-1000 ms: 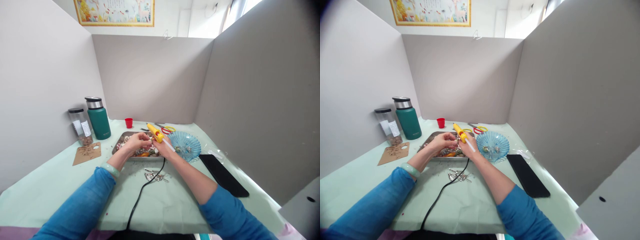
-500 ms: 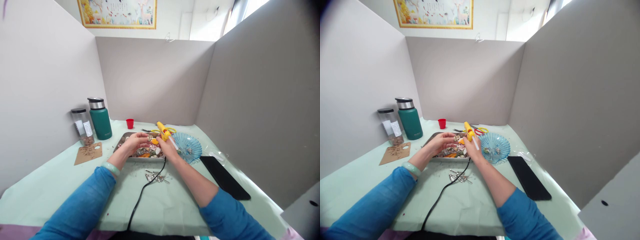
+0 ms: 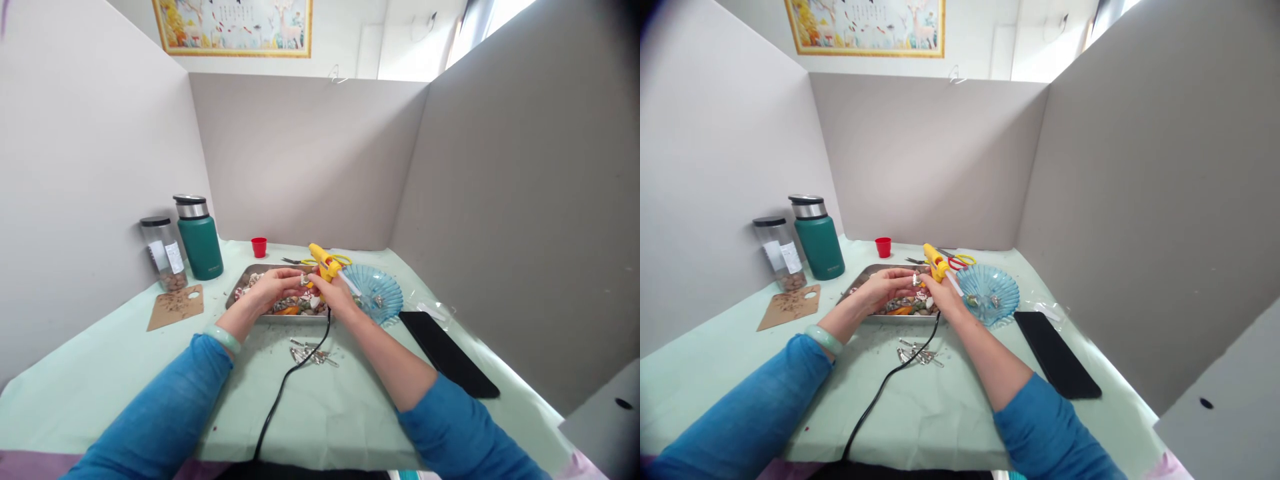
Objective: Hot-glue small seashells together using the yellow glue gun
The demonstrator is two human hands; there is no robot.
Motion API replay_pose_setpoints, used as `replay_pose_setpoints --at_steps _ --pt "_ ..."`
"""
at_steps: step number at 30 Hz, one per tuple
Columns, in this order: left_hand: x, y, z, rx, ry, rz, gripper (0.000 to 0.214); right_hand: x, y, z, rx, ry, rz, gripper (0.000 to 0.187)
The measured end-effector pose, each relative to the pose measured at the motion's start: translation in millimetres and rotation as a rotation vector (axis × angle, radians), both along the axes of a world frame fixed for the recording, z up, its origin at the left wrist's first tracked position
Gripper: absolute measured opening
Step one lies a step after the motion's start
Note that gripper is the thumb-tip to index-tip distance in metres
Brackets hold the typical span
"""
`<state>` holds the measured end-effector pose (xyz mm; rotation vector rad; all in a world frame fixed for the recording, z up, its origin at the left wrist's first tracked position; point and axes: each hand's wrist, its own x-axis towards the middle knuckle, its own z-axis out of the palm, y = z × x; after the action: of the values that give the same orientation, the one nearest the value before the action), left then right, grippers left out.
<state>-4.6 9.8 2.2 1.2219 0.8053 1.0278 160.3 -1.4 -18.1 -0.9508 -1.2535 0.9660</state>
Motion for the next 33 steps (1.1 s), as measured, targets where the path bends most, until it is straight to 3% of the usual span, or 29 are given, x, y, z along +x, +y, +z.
replay_pose_setpoints --at_steps 8,22,27,33 --pt "0.3 -0.8 -1.8 0.095 0.111 0.021 0.027 0.8 -2.5 1.9 -0.005 -0.039 -0.016 0.019" --pt "1.7 -0.5 1.5 0.125 0.146 0.106 0.027 1.2 6.2 -8.1 0.042 -0.089 -0.002 0.026" --pt "0.6 -0.9 3.0 0.139 0.147 0.099 0.033 1.4 12.2 -13.0 0.066 -0.075 0.064 0.035" --pt "1.1 -6.8 9.4 0.196 0.219 0.012 0.035 1.9 5.7 -5.9 0.018 -0.039 0.032 0.029"
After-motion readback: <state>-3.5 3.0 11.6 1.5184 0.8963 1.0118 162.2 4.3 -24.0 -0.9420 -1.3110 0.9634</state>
